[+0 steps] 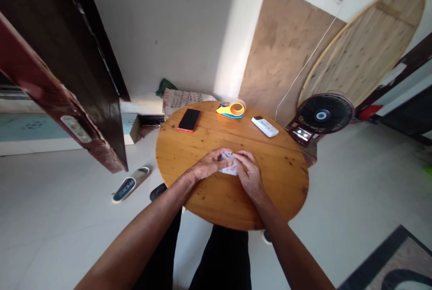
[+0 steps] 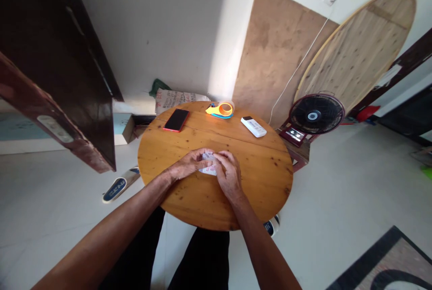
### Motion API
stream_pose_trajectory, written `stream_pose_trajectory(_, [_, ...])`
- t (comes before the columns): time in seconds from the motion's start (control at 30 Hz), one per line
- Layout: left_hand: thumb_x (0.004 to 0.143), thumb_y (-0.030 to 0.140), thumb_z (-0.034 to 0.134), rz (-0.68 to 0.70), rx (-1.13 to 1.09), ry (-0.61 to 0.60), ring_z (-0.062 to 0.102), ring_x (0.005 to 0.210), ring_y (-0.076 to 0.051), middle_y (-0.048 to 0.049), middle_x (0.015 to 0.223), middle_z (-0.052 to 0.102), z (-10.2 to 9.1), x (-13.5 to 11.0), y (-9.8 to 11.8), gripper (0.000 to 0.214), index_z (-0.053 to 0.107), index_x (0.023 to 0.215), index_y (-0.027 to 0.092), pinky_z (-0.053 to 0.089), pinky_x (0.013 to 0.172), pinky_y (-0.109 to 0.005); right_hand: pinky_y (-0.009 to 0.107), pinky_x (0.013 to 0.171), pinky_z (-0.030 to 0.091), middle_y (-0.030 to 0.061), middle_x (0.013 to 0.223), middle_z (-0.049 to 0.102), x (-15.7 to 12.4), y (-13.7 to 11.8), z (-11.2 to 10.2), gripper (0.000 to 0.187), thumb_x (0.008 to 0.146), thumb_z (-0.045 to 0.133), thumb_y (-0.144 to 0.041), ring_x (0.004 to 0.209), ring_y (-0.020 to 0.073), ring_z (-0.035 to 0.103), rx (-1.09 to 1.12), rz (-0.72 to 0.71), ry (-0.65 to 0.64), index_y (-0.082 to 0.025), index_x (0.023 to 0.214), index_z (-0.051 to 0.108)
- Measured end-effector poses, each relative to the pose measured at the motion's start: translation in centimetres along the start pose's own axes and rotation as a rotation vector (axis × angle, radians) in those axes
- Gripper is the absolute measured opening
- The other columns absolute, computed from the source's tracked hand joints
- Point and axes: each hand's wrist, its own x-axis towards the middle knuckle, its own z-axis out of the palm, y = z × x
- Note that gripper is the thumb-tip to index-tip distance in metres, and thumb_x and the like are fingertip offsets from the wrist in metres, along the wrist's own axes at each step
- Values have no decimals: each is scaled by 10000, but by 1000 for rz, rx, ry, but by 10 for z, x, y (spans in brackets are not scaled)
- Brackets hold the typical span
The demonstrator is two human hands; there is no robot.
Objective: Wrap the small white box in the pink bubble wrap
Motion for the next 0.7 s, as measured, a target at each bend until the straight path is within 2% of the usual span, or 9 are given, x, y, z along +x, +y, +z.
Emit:
stream_pose_trajectory(0.17, [635,366,811,-24,-79,-37,587,821,-122,-24,958,635,0,2,-3,582,557,1122,175,452,774,-250,375,928,459,81,1021,665,3,1,-4,280,925,467,-314,1012,216,599,70,34,17,-210,1013,712])
stream_pose_trajectory(0.4, [646,383,801,-9,-70,-105,597,819,-134,-53,958,648,-1,4,-2,560,602,1112,144,455,780,-264,356,849,486,59,977,716,19,-2,-13,268,911,498,-363,920,226,644,65,80,-93,-224,935,726])
stream_pose_trajectory(0.57, [612,424,810,-40,-13,-53,585,763,-124,-33,859,645,0,2,3,519,629,1001,133,451,736,-253,354,814,489,41,916,731,20,-11,-14,257,910,493,-336,847,223,657,-32,40,-151,-245,912,734])
stream_pose_trajectory(0.7, [591,432,818,-50,-16,-6,583,760,-120,-16,840,643,1,1,4,527,627,990,146,452,747,-256,367,835,476,38,935,737,8,-21,-13,240,904,490,-286,876,227,661,-134,-24,-93,-250,920,727])
